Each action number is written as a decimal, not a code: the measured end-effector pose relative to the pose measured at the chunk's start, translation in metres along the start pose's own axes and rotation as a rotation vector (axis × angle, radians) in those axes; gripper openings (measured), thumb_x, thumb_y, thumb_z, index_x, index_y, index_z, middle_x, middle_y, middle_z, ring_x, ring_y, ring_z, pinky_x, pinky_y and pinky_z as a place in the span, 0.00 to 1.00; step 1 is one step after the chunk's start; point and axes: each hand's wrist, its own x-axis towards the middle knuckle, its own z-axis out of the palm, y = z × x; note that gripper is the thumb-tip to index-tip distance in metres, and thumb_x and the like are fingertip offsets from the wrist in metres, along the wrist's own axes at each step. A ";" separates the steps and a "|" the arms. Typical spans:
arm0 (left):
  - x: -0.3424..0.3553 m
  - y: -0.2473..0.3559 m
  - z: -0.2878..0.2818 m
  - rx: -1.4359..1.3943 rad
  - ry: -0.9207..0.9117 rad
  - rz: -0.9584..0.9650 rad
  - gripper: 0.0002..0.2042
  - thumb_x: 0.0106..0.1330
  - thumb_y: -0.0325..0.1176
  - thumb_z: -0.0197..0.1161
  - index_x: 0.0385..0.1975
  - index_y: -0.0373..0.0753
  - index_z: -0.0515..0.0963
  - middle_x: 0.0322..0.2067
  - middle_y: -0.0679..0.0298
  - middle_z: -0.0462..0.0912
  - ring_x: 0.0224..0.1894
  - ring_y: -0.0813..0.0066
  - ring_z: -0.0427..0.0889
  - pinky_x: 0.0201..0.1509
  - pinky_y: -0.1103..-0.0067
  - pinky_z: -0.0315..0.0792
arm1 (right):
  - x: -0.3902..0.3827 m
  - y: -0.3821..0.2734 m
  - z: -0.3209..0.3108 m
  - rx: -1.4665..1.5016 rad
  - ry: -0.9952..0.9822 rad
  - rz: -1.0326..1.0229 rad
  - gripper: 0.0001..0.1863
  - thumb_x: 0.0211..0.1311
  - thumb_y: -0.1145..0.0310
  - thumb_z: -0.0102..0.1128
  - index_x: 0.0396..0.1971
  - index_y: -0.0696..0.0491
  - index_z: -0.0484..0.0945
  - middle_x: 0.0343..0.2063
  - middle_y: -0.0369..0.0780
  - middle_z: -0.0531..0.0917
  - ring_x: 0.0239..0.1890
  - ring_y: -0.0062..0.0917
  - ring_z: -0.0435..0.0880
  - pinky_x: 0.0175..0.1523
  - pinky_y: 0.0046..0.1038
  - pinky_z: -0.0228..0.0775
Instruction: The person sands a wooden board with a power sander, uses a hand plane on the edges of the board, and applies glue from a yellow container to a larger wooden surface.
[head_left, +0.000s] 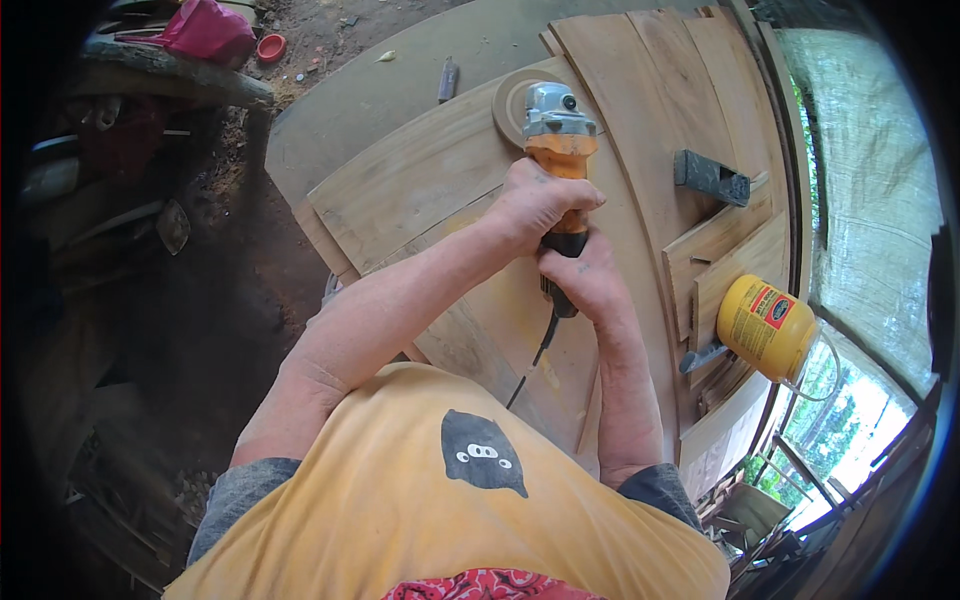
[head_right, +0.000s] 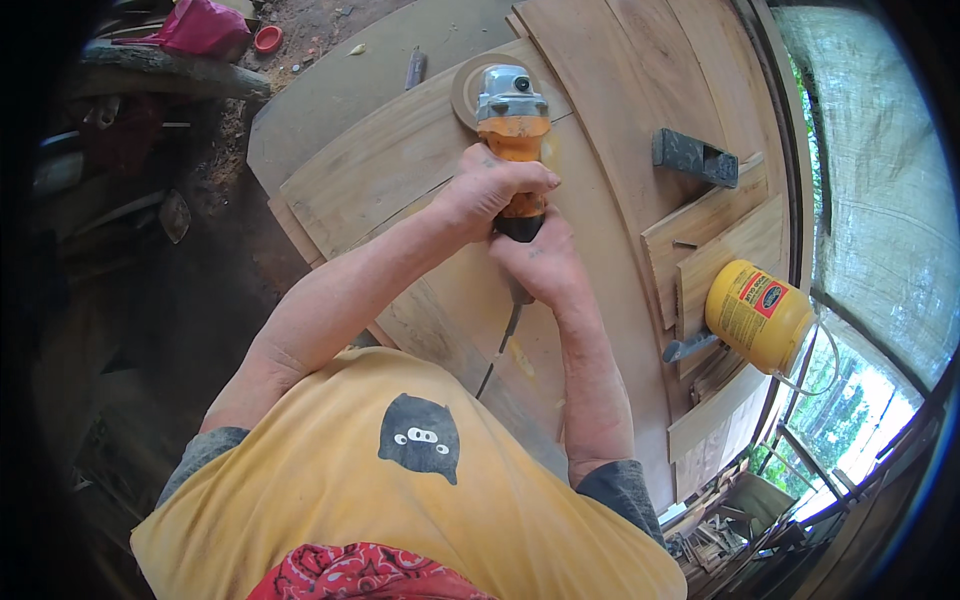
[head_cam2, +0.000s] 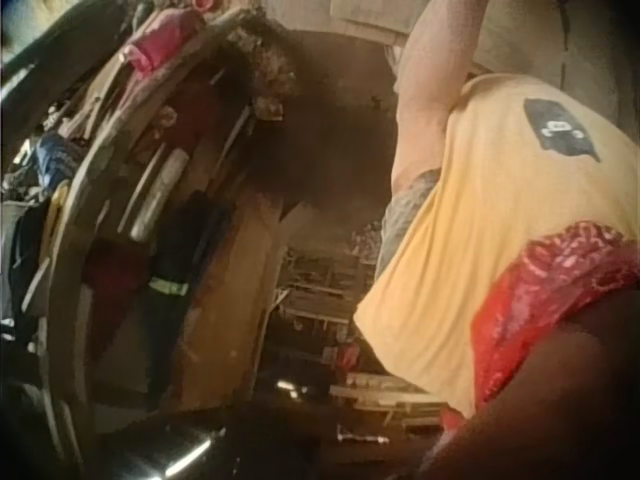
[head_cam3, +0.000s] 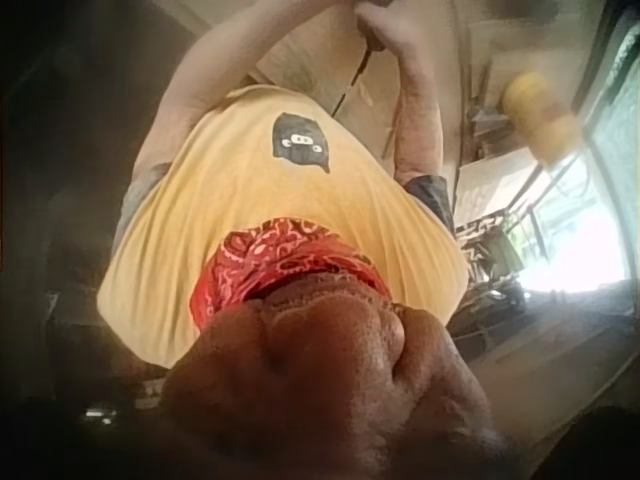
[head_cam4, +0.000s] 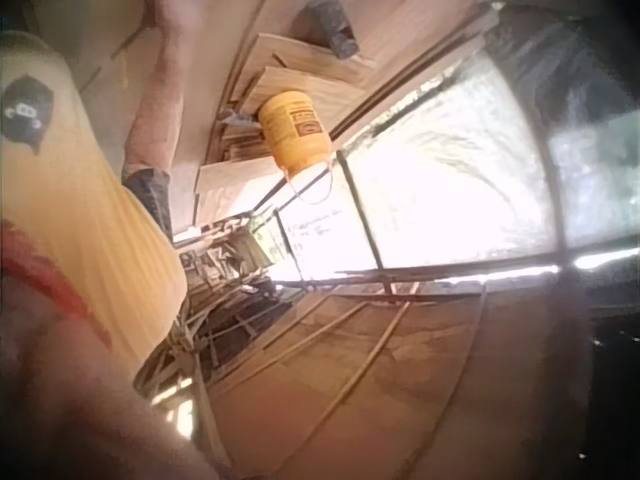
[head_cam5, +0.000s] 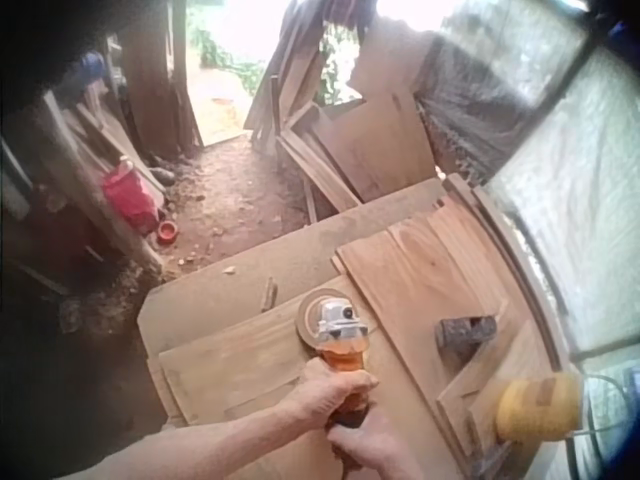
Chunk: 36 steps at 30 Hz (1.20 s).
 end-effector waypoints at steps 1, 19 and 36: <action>0.002 -0.001 0.002 -0.013 0.013 0.017 0.12 0.52 0.27 0.77 0.33 0.35 0.81 0.27 0.65 0.81 0.27 0.77 0.80 0.31 0.75 0.75 | 0.000 0.001 -0.001 0.018 0.008 -0.015 0.13 0.52 0.68 0.67 0.36 0.58 0.79 0.26 0.35 0.82 0.26 0.21 0.83 0.31 0.29 0.77; 0.012 -0.007 0.013 0.034 -0.047 -0.033 0.14 0.53 0.27 0.77 0.37 0.36 0.80 0.31 0.65 0.81 0.31 0.76 0.81 0.37 0.73 0.77 | 0.001 0.007 -0.013 -0.013 0.039 0.026 0.13 0.52 0.67 0.68 0.35 0.58 0.80 0.27 0.33 0.81 0.29 0.18 0.81 0.33 0.27 0.74; 0.011 0.001 0.008 0.050 -0.008 -0.003 0.12 0.53 0.27 0.76 0.34 0.37 0.80 0.30 0.67 0.80 0.30 0.78 0.79 0.35 0.74 0.76 | 0.006 -0.001 -0.012 0.070 -0.043 0.019 0.15 0.51 0.65 0.71 0.36 0.57 0.80 0.28 0.33 0.82 0.31 0.18 0.82 0.35 0.26 0.75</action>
